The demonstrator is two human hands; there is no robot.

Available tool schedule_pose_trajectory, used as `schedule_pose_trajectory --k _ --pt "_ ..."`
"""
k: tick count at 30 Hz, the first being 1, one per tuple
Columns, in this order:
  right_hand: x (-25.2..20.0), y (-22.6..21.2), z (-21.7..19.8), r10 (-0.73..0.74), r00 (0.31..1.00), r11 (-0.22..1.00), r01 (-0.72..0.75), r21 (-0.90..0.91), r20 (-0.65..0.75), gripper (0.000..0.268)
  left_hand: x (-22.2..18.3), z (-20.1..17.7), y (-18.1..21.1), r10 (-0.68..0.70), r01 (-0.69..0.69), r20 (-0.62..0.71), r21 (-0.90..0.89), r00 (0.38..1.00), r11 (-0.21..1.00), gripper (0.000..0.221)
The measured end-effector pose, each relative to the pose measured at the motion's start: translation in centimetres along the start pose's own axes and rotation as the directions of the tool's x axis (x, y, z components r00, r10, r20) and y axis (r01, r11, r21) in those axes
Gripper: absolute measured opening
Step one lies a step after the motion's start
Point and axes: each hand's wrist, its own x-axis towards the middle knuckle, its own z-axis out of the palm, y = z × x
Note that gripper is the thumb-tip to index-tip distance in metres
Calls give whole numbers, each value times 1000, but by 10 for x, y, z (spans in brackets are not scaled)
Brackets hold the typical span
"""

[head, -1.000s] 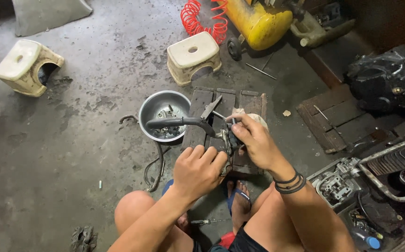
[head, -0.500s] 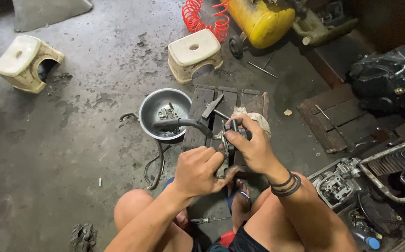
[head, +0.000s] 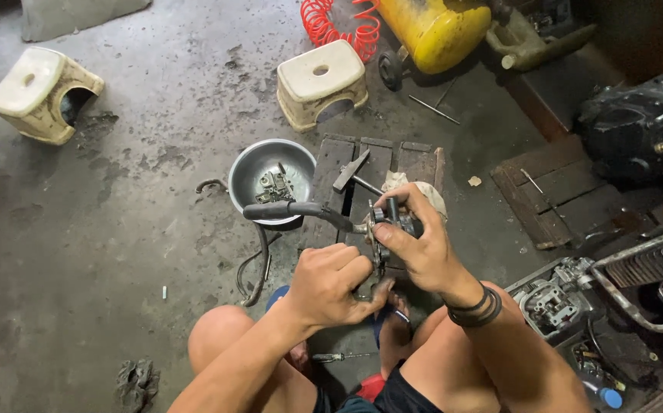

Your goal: The person sits on the floor and uses a hammer to tap a mechanical part resting on a wooden block. They repeatedly reposition the part and strike it with the hammer, then wipe the part with a cloth.

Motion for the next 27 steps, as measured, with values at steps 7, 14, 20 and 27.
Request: schedule_pose_trajectory --k 7,14,20,27 --pt "33 27 -12 422 901 871 -370 -324 105 54 -7 10 -34 -315 158 440 357 841 920 34" --pt "49 28 -21 653 751 485 -315 -816 99 63 -53 82 -105 -566 67 717 594 406 801 62" --pt "32 59 -41 385 923 734 -311 -604 -7 57 41 -24 -21 -619 469 624 415 476 780 69" --pt "18 42 -48 274 951 894 -306 -326 -139 53 18 -28 -22 -742 854 428 -186 516 486 58"
